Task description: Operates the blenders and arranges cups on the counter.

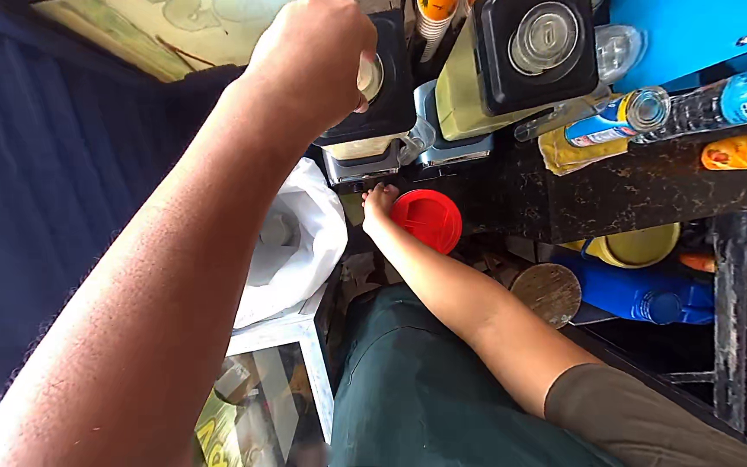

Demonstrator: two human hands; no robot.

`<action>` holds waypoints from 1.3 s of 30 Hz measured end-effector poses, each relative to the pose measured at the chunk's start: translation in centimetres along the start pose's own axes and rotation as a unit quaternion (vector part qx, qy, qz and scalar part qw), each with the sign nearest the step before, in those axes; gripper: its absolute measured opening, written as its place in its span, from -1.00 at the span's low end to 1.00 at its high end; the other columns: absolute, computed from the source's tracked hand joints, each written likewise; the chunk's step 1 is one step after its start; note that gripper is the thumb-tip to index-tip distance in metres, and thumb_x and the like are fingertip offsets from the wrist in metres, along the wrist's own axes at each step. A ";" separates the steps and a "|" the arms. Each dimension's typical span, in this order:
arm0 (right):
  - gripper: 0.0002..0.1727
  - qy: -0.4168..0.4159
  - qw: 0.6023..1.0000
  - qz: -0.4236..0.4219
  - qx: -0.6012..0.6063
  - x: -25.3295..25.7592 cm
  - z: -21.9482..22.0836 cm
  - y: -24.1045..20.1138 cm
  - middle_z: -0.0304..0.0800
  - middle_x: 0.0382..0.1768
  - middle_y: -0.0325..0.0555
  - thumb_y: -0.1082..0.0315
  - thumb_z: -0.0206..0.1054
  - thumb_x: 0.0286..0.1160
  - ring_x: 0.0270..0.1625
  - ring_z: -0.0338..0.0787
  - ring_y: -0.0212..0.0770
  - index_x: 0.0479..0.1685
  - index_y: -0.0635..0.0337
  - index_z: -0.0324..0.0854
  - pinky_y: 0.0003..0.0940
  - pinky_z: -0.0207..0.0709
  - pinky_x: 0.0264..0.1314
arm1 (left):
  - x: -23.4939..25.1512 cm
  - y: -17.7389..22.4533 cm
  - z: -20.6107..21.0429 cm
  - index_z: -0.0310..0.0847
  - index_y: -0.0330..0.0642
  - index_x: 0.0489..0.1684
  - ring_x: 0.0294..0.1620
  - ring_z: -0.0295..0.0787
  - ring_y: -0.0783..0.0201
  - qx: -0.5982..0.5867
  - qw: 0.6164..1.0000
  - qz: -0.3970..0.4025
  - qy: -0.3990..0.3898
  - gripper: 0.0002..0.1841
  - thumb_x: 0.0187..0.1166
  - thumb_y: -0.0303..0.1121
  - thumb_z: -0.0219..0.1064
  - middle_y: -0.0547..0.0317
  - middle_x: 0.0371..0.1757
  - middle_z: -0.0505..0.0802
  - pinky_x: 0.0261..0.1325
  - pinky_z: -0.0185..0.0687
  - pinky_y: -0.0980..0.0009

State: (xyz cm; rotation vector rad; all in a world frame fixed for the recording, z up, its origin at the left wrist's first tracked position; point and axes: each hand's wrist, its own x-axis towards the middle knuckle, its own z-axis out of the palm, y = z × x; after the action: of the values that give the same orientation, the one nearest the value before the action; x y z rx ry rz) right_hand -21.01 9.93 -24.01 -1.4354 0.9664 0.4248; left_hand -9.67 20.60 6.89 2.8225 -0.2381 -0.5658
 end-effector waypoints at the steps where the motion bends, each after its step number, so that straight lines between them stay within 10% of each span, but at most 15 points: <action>1: -0.50 -0.002 1.000 -0.005 0.001 -0.1 0.0 0.1 0.64 0.20 0.20 0.08 -0.16 0.91 0.11 0.77 0.01 0.63 0.19 0.12 -0.04 0.69 0.10 | 0.0 0.0 -0.1 0.72 -0.03 0.31 0.40 0.65 -0.21 0.000 1.000 -0.001 -0.001 -0.53 0.38 -0.36 0.60 -0.13 0.31 0.77 0.38 0.49 -0.31; 20: -0.46 -0.003 0.997 0.037 0.074 -0.4 0.3 -0.5 0.58 0.36 0.20 0.01 -0.23 0.93 0.20 0.76 0.03 0.72 0.08 0.02 -0.04 0.68 0.13 | 0.3 0.6 -0.4 0.71 -0.04 0.27 0.34 0.69 -0.24 0.004 1.000 -0.020 0.000 -0.50 0.29 -0.37 0.66 -0.15 0.26 0.79 0.32 0.52 -0.32; 25: -0.43 -0.145 0.985 0.090 0.010 -5.0 -2.2 -3.4 0.66 -0.12 0.11 -0.07 -0.10 0.89 -0.26 0.73 -0.09 0.59 0.16 0.23 -0.17 0.67 -0.21 | 0.1 0.9 -0.4 0.79 -0.05 0.13 0.13 0.76 -0.38 0.004 1.000 -0.001 0.029 -0.56 0.22 -0.38 0.69 -0.24 0.04 0.85 0.12 0.60 -0.44; 30: -0.69 -0.460 0.854 -0.181 -0.160 -15.6 -13.0 -16.7 0.77 -0.15 -0.09 0.25 0.14 0.79 -0.18 0.77 -0.33 0.13 0.35 0.61 -0.38 0.69 -0.10 | 0.1 0.1 0.4 0.81 -0.05 0.11 0.14 0.79 -0.30 -0.019 0.998 -0.001 0.053 -0.59 0.25 -0.36 0.68 -0.18 0.05 0.87 0.14 0.63 -0.40; 35: -0.80 -0.275 0.738 -0.551 -0.276 -12.1 -15.2 -35.4 0.82 -0.12 -0.12 0.36 0.33 0.61 -0.09 0.83 -0.27 0.08 0.23 0.67 -0.25 0.79 0.02 | 0.6 0.3 0.9 0.81 -0.08 0.07 0.16 0.79 -0.21 -0.021 0.998 -0.001 0.063 -0.60 0.20 -0.41 0.69 -0.12 0.07 0.86 0.14 0.67 -0.32; 39: -0.57 -0.171 0.658 -0.525 -0.512 0.1 -8.0 -45.3 0.75 0.10 0.13 0.23 0.49 0.47 0.14 0.79 0.08 0.27 0.20 0.62 0.17 0.66 0.26 | 0.5 0.6 1.1 0.81 -0.03 0.10 0.16 0.79 -0.17 -0.041 0.996 -0.041 0.065 -0.56 0.18 -0.43 0.69 -0.07 0.12 0.83 0.12 0.70 -0.29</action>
State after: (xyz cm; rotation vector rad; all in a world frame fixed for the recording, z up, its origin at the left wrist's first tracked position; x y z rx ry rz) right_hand 11.16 -4.31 5.61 -2.4985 -0.6869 0.3112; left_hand -9.70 19.66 5.87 2.7853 -0.0738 -0.3960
